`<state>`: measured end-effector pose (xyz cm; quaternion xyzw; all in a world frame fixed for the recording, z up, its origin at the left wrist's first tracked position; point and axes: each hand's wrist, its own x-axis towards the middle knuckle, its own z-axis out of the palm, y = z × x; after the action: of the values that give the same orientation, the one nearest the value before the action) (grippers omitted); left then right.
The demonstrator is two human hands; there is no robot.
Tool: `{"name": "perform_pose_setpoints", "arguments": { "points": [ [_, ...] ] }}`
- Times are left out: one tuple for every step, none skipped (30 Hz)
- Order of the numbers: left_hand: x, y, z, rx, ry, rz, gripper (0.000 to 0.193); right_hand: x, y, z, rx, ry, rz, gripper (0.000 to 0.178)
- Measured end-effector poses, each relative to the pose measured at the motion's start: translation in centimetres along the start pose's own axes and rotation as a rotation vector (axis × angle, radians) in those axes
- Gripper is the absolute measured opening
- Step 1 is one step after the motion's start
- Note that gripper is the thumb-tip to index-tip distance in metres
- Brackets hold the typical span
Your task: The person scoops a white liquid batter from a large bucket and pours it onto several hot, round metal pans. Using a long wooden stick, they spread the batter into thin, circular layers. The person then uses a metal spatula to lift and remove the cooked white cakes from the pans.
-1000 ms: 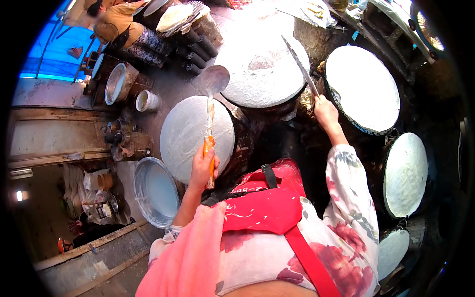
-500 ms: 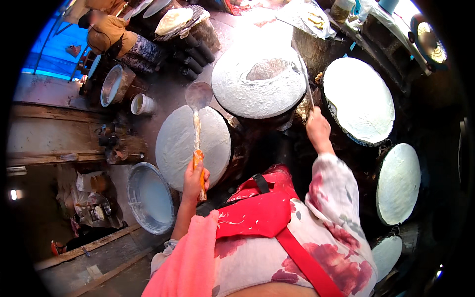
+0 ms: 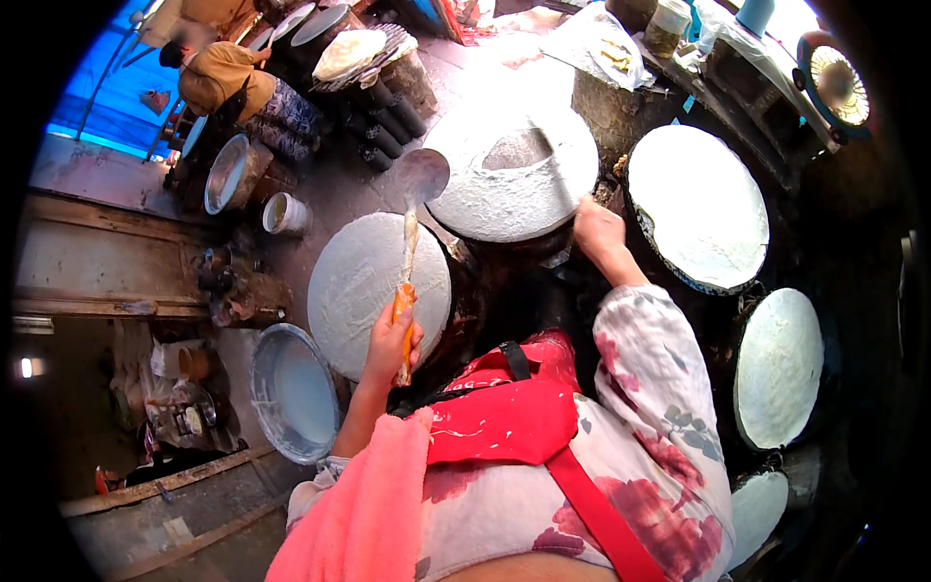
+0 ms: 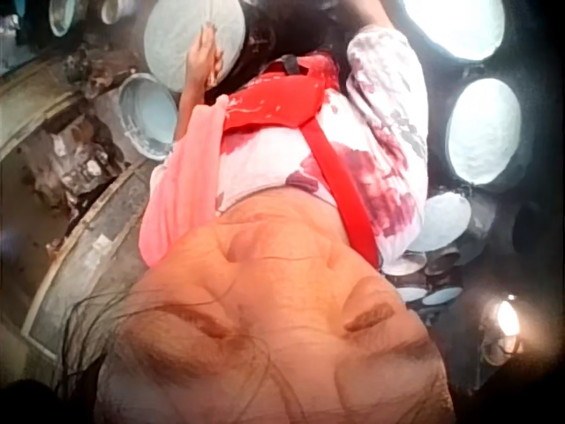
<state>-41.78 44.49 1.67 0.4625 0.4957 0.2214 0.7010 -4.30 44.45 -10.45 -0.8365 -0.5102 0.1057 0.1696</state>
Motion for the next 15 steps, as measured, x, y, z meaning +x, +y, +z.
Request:
{"name": "perform_pose_setpoints", "arguments": {
  "points": [
    [-0.1, -0.2, -0.3, -0.018, 0.001, 0.004, 0.033, -0.8, 1.0, -0.7, 0.085, 0.078, 0.079, 0.024],
    [-0.2, -0.4, -0.5, -0.038, -0.001, 0.005, 0.033, -1.1, 3.0, -0.4, 0.084, 0.089, 0.119, 0.023],
    [-0.3, -0.5, -0.6, -0.055, -0.001, 0.01, 0.033, -1.3, 4.0, -0.3, 0.087, 0.103, 0.156, 0.023],
    [-0.3, -0.6, -0.7, -0.07, -0.003, -0.005, 0.034, -1.7, 4.4, 0.3, 0.034, 0.01, 0.201, 0.021],
    [-0.2, -0.6, -0.7, -0.084, -0.004, -0.016, 0.034, -2.2, 4.7, 1.2, 0.02, 0.003, 0.083, 0.019],
    [-0.2, -0.7, -0.7, -0.1, -0.002, -0.028, 0.035, -2.8, 3.9, 0.9, 0.006, -0.044, 0.006, 0.018],
    [-0.3, -0.6, -0.6, -0.105, -0.003, -0.035, 0.035, -3.4, 3.0, 0.4, -0.008, -0.091, -0.072, 0.018],
    [-0.4, -0.3, -0.4, -0.107, -0.003, -0.038, 0.035, -3.8, 2.3, -0.5, -0.001, -0.12, -0.114, 0.019],
    [-0.4, 0.0, -0.2, -0.11, -0.002, -0.041, 0.035, -3.3, 2.3, -1.2, 0.023, -0.074, -0.057, 0.02],
    [-0.3, 0.4, 0.0, -0.115, -0.003, -0.047, 0.036, -2.3, 2.7, -1.7, 0.048, -0.028, -0.001, 0.021],
    [-0.2, 0.7, 0.2, -0.12, -0.011, -0.062, 0.036, -1.7, 3.5, -2.0, 0.069, 0.014, 0.066, 0.022],
    [-0.1, 0.9, 0.4, -0.126, -0.019, -0.075, 0.036, -0.6, 4.9, -2.1, 0.126, 0.029, 0.106, 0.024],
    [0.0, 0.9, 0.6, -0.14, -0.03, -0.08, 0.036, -0.1, 5.8, -1.7, 0.058, -0.014, 0.071, 0.021],
    [0.1, 1.0, 0.6, -0.153, -0.038, -0.08, 0.036, -0.3, 5.4, -1.3, 0.033, -0.053, 0.004, 0.02],
    [0.2, 1.1, 0.6, -0.166, -0.046, -0.08, 0.037, -1.1, 4.1, -1.5, 0.008, -0.091, -0.064, 0.019]
  ]
}}
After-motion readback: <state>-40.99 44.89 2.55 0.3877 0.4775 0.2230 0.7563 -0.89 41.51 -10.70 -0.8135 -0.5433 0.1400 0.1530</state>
